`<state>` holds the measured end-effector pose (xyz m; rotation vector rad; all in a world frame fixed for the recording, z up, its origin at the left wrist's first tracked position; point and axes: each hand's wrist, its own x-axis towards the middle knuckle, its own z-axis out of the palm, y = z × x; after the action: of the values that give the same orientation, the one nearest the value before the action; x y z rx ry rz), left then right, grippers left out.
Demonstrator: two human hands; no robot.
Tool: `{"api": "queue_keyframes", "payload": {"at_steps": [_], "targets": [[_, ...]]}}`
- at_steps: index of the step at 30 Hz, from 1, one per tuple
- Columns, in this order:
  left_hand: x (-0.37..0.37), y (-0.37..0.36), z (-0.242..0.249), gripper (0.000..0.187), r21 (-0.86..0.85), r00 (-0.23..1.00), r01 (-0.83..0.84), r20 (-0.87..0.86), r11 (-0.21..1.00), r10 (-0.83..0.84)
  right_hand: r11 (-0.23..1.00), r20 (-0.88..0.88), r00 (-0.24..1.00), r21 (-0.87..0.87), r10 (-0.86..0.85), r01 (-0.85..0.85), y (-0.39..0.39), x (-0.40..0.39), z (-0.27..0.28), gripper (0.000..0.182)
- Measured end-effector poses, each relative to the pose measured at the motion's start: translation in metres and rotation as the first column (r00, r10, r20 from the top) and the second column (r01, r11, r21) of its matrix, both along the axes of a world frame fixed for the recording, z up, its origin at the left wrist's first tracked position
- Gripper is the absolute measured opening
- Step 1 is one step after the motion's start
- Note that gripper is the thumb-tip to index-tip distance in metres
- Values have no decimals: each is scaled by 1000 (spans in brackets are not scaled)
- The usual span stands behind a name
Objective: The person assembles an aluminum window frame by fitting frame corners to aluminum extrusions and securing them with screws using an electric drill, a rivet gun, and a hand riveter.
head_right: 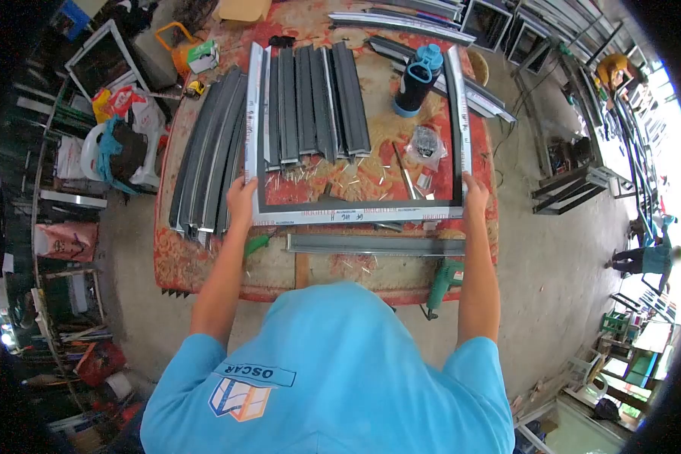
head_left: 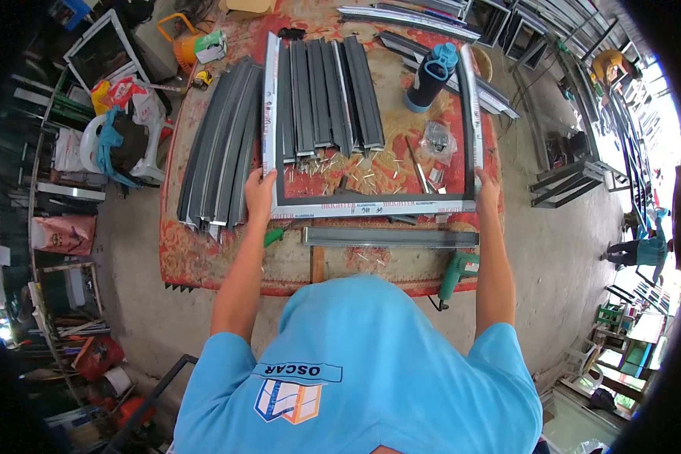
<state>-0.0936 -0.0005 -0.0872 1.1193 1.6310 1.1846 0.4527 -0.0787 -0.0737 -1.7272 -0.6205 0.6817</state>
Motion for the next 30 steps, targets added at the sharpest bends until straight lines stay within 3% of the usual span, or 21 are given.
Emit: {"api": "queue_keyframes", "payload": {"at_steps": [1,3,5,6,7,9,10,12,14,17,21,23,24,25,27,28,29,30], "targets": [[-4,-4,6,32,52,998,-1,67,999,-2,1000,3,1000,8,-2,2,-5,10,-5,45],[-10,-3,18,32,110,991,-1,134,994,-14,943,-458,887,317,58,102,-17,14,18,50],[-14,1,32,35,199,828,-151,561,968,14,915,-516,846,391,133,94,-24,20,40,49],[-7,-6,72,36,226,829,-128,559,966,-21,886,-565,798,454,208,91,-29,18,58,49],[-8,-1,79,36,234,829,-123,558,964,-30,882,-564,799,462,208,96,-31,15,75,49],[-12,17,91,37,489,907,-80,397,869,-140,853,-405,912,497,64,161,-24,-9,119,46],[-8,15,111,37,494,908,-78,393,866,-142,865,-357,934,462,-20,195,-22,0,124,44],[4,7,157,47,540,765,9,539,841,-354,831,-290,955,516,-62,210,-27,15,130,41],[1,7,151,51,541,766,20,532,840,-361,804,-260,954,529,-152,272,-33,17,137,41],[3,-4,145,57,511,748,26,561,859,-356,742,-215,965,620,-150,253,-44,19,162,44],[17,-16,138,57,499,836,150,398,853,-379,798,-170,979,571,-115,193,-52,28,236,44],[31,-12,130,59,285,786,20,588,958,-192,779,53,994,626,-98,44,-51,22,291,45],[40,-10,134,59,291,782,44,585,956,-214,685,218,971,722,-94,-96,-57,4,324,42],[50,-8,141,55,228,699,-30,701,973,-143,580,378,919,776,-112,-248,-62,-20,356,39],[64,-11,150,47,56,485,-165,874,985,31,468,475,744,849,-469,-247,-81,-73,393,34],[69,-10,148,47,65,485,-156,874,986,19,451,477,631,866,-612,-216,-95,-84,396,37],[75,-7,140,49,44,456,-109,890,993,11,311,439,449,890,-778,-332,-93,-66,386,44],[82,-5,131,51,21,422,-63,906,998,8,360,422,574,905,-702,-225,-101,-75,369,48]]}}
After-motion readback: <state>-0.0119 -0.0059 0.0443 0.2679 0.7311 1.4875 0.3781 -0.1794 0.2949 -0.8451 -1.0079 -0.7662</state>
